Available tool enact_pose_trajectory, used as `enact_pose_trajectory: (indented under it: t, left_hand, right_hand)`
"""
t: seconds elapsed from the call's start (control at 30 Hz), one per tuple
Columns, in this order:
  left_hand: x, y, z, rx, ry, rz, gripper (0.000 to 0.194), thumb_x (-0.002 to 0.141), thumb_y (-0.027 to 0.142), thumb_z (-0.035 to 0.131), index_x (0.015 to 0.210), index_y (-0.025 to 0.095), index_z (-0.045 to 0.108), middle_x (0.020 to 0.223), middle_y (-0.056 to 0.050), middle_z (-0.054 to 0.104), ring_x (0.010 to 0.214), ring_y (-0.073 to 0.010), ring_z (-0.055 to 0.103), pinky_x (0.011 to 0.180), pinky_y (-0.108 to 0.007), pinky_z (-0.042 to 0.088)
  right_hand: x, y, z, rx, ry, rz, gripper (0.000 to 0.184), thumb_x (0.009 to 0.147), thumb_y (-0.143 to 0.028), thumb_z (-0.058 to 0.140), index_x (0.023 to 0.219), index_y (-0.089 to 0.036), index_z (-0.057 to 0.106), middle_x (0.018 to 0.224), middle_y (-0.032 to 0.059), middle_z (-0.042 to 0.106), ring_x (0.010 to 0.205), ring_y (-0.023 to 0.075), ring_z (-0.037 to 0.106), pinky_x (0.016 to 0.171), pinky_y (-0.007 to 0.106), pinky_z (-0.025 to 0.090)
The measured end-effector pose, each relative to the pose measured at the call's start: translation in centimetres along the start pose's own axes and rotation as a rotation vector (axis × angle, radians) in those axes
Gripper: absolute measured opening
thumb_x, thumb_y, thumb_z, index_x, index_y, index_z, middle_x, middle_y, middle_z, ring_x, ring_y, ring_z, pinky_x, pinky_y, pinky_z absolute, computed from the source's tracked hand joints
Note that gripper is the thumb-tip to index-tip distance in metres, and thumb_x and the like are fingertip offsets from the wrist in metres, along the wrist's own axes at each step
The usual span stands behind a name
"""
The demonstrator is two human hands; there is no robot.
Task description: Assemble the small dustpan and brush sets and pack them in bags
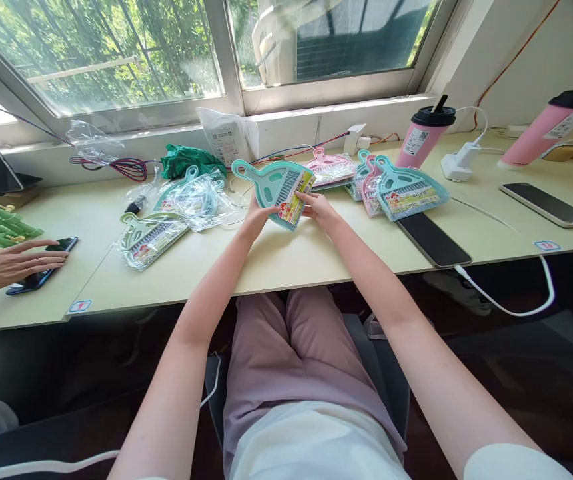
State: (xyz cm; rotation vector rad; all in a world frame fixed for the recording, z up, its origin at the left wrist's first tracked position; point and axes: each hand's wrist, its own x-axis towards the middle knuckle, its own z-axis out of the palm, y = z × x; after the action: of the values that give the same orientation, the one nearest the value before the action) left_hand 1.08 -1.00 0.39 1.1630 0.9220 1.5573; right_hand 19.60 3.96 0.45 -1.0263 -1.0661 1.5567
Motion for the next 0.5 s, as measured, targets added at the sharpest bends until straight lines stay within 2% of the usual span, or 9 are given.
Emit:
enact_pose_trajectory:
  t: [0.17, 0.27, 0.37, 0.5]
  left_hand:
    - [-0.03, -0.32, 0.24, -0.083, -0.035, 0.033, 0.121, 0.054, 0.014, 0.089, 0.156, 0.057, 0.041, 0.138, -0.001, 0.072, 0.147, -0.0394, 0.058, 0.115, -0.063, 0.058]
    - [0.02, -0.4, 0.43, -0.094, -0.044, 0.036, 0.12, 0.055, 0.019, 0.091, 0.157, 0.058, 0.04, 0.136, 0.001, 0.073, 0.145, -0.0388, 0.06, 0.114, -0.064, 0.059]
    - [0.0, -0.26, 0.47, -0.032, -0.072, 0.011, 0.113, 0.055, 0.024, 0.094, 0.154, 0.051, 0.046, 0.136, 0.0, 0.074, 0.141, -0.0368, 0.064, 0.117, -0.06, 0.056]
    - [-0.07, 0.02, 0.31, -0.006, -0.085, -0.001, 0.103, 0.047, 0.022, 0.098, 0.141, 0.03, 0.058, 0.133, -0.009, 0.075, 0.135, -0.038, 0.067, 0.121, -0.059, 0.05]
  right_hand:
    - [0.06, -0.16, 0.09, -0.029, 0.044, 0.016, 0.029, 0.082, -0.036, 0.093, 0.092, -0.019, 0.071, 0.091, 0.0066, 0.081, 0.081, 0.0185, 0.077, 0.082, 0.033, 0.065]
    - [-0.21, -0.22, 0.24, -0.027, 0.052, 0.007, 0.026, 0.082, -0.032, 0.093, 0.091, -0.019, 0.072, 0.092, 0.0058, 0.082, 0.08, 0.0181, 0.077, 0.084, 0.033, 0.065]
    - [-0.53, -0.25, 0.31, -0.017, 0.067, 0.003, 0.023, 0.083, -0.03, 0.091, 0.091, -0.02, 0.072, 0.091, 0.0051, 0.082, 0.079, 0.0178, 0.077, 0.083, 0.033, 0.066]
    - [-0.84, -0.39, 0.31, -0.019, 0.059, -0.009, 0.021, 0.083, -0.028, 0.091, 0.091, -0.02, 0.073, 0.091, 0.0049, 0.082, 0.079, 0.0181, 0.076, 0.084, 0.034, 0.066]
